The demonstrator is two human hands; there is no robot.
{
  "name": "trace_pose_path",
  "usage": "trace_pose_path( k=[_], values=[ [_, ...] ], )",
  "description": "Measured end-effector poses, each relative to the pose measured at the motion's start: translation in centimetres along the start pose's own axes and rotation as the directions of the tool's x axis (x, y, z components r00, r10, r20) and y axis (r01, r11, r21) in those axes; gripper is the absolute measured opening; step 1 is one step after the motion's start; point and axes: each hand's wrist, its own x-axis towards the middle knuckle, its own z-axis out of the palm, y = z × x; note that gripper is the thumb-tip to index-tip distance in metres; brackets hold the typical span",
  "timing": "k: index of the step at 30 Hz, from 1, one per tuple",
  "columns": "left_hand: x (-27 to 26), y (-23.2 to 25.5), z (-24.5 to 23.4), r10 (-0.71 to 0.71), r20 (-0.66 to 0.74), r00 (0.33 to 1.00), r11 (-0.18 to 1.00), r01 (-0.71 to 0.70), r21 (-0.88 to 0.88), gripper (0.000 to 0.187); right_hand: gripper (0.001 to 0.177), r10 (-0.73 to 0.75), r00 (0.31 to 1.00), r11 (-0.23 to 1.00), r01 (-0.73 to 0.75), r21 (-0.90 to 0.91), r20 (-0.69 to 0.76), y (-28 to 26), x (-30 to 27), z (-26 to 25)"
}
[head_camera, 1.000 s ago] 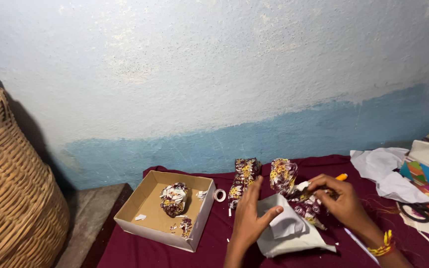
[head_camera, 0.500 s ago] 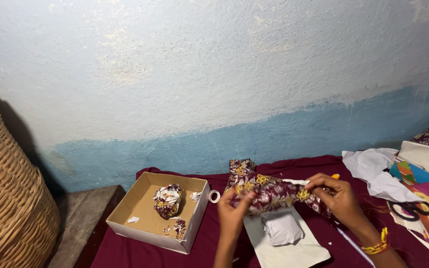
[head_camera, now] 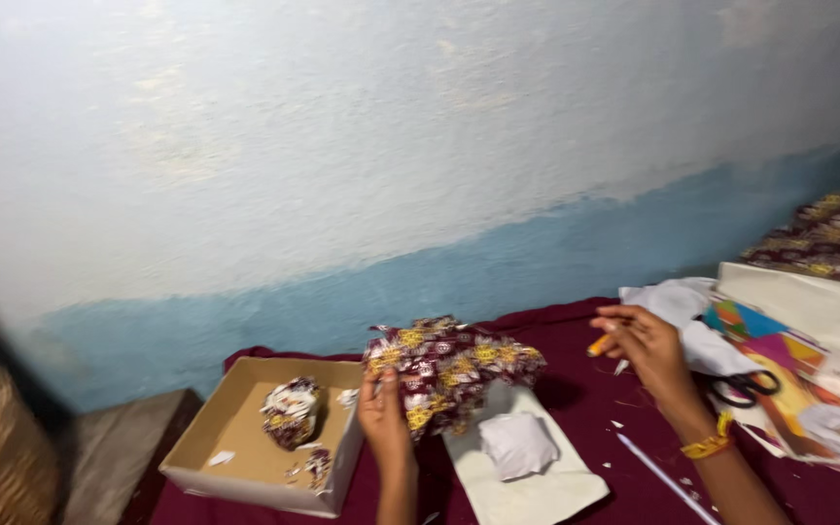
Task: The person wraps a small object with white paper and then with patterned fabric. They cut the paper and fabric with scissors, fold the material around the object, and secure it with tape. The wrapped items are placed into a cardboard box.
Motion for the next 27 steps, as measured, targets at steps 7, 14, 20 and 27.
trace_pose_path(
  k=[7,14,20,27],
  values=[
    [-1.0,-1.8,0.8,0.015,0.298,0.954,1.000,-0.008,-0.023,0.025,0.075,-0.041,0.898,0.998,0.059,-0.028,0.439,0.2,-3.0,4.6],
    [-2.1,-2.1,1.1,0.060,0.377,0.924,0.990,-0.006,-0.143,0.037,0.030,-0.002,0.990,0.993,0.018,-0.114,0.138,-0.8,-2.7,4.3],
    [-3.4,1.4,2.0,-0.161,0.464,0.871,0.913,0.311,-0.265,0.078,0.021,0.040,0.999,0.961,-0.038,0.275,-0.004,-1.9,-2.2,3.6],
    [-7.4,2.2,5.0,-0.152,0.745,0.650,0.975,0.220,0.007,0.091,0.020,0.105,0.994,0.892,-0.101,0.441,0.014,-3.4,-3.1,3.9]
  ],
)
